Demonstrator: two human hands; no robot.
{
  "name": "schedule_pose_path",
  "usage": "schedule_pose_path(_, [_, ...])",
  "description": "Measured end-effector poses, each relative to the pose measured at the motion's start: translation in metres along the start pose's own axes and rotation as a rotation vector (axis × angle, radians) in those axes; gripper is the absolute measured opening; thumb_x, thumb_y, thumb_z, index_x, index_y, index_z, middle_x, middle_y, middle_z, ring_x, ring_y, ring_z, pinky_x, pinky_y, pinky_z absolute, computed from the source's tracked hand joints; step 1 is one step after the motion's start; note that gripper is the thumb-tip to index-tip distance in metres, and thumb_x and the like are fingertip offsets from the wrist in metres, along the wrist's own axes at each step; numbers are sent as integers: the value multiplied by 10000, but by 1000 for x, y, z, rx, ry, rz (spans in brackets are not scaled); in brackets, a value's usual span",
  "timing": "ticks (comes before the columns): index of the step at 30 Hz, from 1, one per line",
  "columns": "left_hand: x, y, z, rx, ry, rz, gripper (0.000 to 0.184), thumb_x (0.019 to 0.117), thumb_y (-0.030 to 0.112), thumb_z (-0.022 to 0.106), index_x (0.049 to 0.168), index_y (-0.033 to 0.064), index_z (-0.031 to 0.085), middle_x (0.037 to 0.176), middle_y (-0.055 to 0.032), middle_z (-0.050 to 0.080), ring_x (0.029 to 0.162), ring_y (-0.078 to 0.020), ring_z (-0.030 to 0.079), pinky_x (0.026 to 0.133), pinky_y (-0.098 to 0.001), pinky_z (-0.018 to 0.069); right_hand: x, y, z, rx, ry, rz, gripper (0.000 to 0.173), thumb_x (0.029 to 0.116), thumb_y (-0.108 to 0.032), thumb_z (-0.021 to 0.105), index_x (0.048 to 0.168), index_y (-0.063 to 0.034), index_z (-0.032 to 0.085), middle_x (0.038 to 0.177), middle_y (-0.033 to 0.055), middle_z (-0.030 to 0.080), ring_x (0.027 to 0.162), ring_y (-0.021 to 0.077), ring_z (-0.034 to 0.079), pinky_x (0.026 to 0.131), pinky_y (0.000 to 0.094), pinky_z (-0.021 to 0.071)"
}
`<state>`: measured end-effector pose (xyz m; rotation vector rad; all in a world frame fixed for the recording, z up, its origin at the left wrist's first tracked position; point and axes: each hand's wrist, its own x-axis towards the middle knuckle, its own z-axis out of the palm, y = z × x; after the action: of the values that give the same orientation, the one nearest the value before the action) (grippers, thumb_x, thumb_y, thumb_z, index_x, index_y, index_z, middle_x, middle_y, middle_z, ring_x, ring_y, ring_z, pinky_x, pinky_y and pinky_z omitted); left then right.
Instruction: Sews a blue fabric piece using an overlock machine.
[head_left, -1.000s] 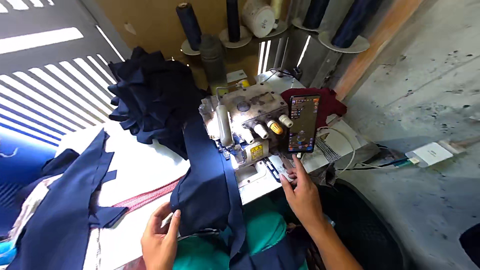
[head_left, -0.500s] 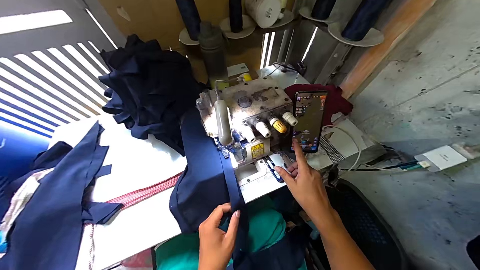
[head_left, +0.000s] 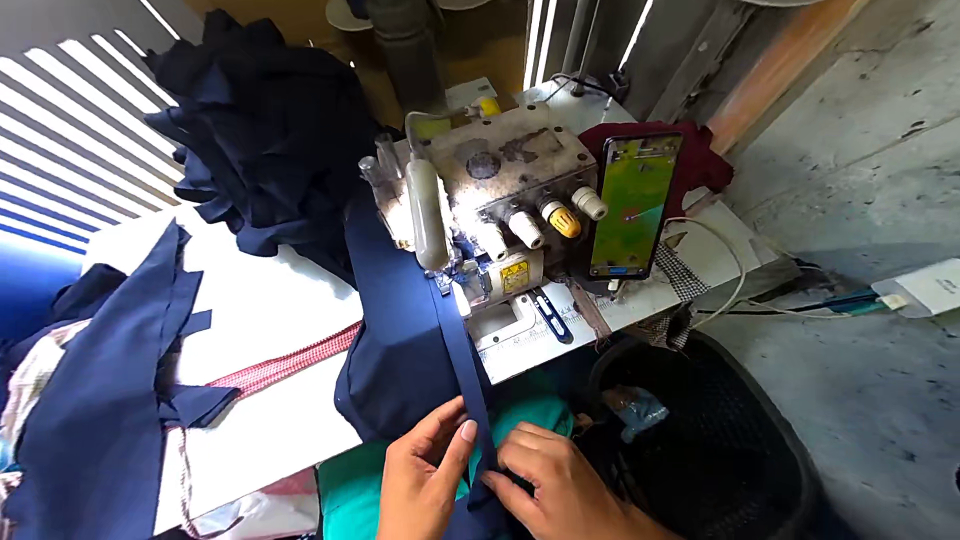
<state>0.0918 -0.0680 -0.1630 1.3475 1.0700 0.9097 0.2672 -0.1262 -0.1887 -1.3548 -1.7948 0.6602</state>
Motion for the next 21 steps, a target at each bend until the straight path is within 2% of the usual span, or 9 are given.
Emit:
schedule_pose_path(2, [-1,2,3,-49,-28,-34,312,1029,167,587,1237,-44,687,1069,-114,772,929,-213,765,836,-350,649,-10,-5,-2,-23,-27,-52,268,985,-271,645,778,-103,662,693,11,632,703,120,643,647,258,539])
schedule_pose_path(4, [0,2,4,-85,-53,-39,267,1020,136,602,1189,-41,710,1037,-129,776,915,-220,765,832,-341,642,-17,-9,-2,-21,-75,-87,252,986,-247,633,781,-103,656,662,10,618,648,121,629,597,264,527])
schedule_pose_path(7, [1,6,3,-127,-50,-75,194,982,97,654,1093,-30,750,941,-130,785,835,-192,770,764,-302,642,-17,-7,-9,31,-173,-102,254,1007,-253,612,809,-103,664,691,11,627,669,123,637,603,271,532])
schedule_pose_path(9, [1,11,-1,-164,-37,-101,164,960,90,686,1046,-23,766,909,-128,784,806,-180,768,751,-294,641,-7,-3,-21,101,-130,-15,289,1026,-328,615,873,-107,723,796,5,691,774,103,675,686,280,568])
schedule_pose_path(11, [0,19,-5,-212,-20,-123,133,936,80,708,1006,-7,778,883,-119,782,790,-170,765,745,-289,640,17,-1,-31,143,91,99,248,1019,-301,628,1035,-84,746,1022,20,729,969,87,693,846,279,597])
schedule_pose_path(13, [0,27,-7,-297,-27,-156,118,912,91,742,990,13,785,876,-118,784,791,-174,771,752,-295,642,50,8,-27,161,317,134,304,999,-226,650,1197,2,690,1177,99,699,1086,134,684,924,297,596])
schedule_pose_path(15, [2,32,-4,-355,-38,-185,119,891,100,768,982,29,792,860,-108,784,779,-165,770,745,-287,641,77,20,-12,302,334,155,420,978,-199,676,1305,57,617,1248,144,687,1155,171,677,988,326,581])
schedule_pose_path(18, [4,26,2,-346,-34,-206,101,891,76,757,972,23,788,839,-108,779,761,-158,765,727,-283,637,88,19,4,612,209,229,318,970,-74,646,1259,59,629,1088,103,746,973,118,727,884,288,610])
schedule_pose_path(21, [-2,4,5,-275,-43,-205,93,918,88,737,944,14,787,841,-105,774,754,-150,752,712,-286,634,65,12,6,665,171,263,182,966,4,613,1123,52,692,988,75,753,877,87,729,819,255,624])
